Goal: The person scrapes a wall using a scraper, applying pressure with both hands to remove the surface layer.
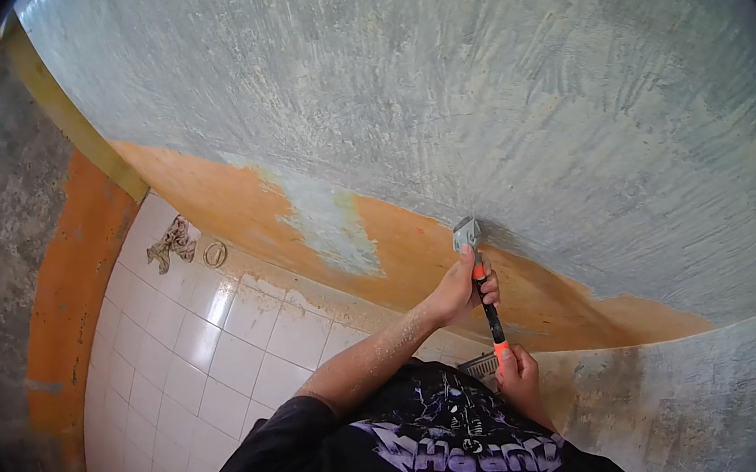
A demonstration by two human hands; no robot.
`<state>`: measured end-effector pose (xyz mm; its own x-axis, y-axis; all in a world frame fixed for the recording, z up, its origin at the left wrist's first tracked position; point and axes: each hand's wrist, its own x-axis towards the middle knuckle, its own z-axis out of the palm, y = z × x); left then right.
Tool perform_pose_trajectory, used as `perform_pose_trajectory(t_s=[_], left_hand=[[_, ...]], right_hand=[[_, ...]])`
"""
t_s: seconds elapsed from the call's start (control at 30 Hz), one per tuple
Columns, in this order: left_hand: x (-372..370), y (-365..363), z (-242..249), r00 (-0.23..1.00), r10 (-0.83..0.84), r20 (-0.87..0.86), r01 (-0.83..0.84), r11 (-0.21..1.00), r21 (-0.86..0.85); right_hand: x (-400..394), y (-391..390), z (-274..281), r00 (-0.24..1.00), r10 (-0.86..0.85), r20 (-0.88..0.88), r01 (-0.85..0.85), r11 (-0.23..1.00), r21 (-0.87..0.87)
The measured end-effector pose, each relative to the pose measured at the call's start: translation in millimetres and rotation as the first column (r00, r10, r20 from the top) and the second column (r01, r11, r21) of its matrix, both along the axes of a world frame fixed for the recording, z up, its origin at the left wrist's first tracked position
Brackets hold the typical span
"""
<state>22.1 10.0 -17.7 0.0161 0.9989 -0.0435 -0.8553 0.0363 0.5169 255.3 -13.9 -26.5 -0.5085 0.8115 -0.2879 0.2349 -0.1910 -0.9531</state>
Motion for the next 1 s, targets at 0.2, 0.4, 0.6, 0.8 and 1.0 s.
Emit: perform_pose_trajectory(t_s=[0.2, 0.4, 0.6, 0.8, 1.0], left_hand=[[-8.8, -1.6, 1.4, 0.999, -0.031, 0.021, 0.031, 0.999, 0.025], [-15.3, -4.7, 1.1, 0.998, -0.037, 0.043, 0.035, 0.999, 0.036], [-19.8, -8.2, 0.8, 0.996, -0.066, 0.055, 0.064, 0.997, 0.042], [-46.8, -14.9, -4.4, 0.998, -0.053, 0.044, 0.049, 0.996, 0.079], [-27.0, -11.5, 10.8, 0.996, -0.051, 0.078, 0.051, 0.999, 0.006]], right_hand=[[-7.1, -5.8, -2.5, 0.999, -0.025, 0.029, 0.024, 1.000, 0.019], [-14.7, -9.7, 5.7, 0.997, -0.055, 0.047, 0.053, 0.998, 0.042], [-22.3, -20.3, 10.5, 0.993, -0.110, 0.042, 0.109, 0.994, 0.026], [-49.7, -21.2, 4.4, 0.988, -0.060, 0.140, 0.031, 0.979, 0.199], [-29.3, -22.5, 17.8, 0.987, -0.147, 0.072, 0.145, 0.989, 0.025]])
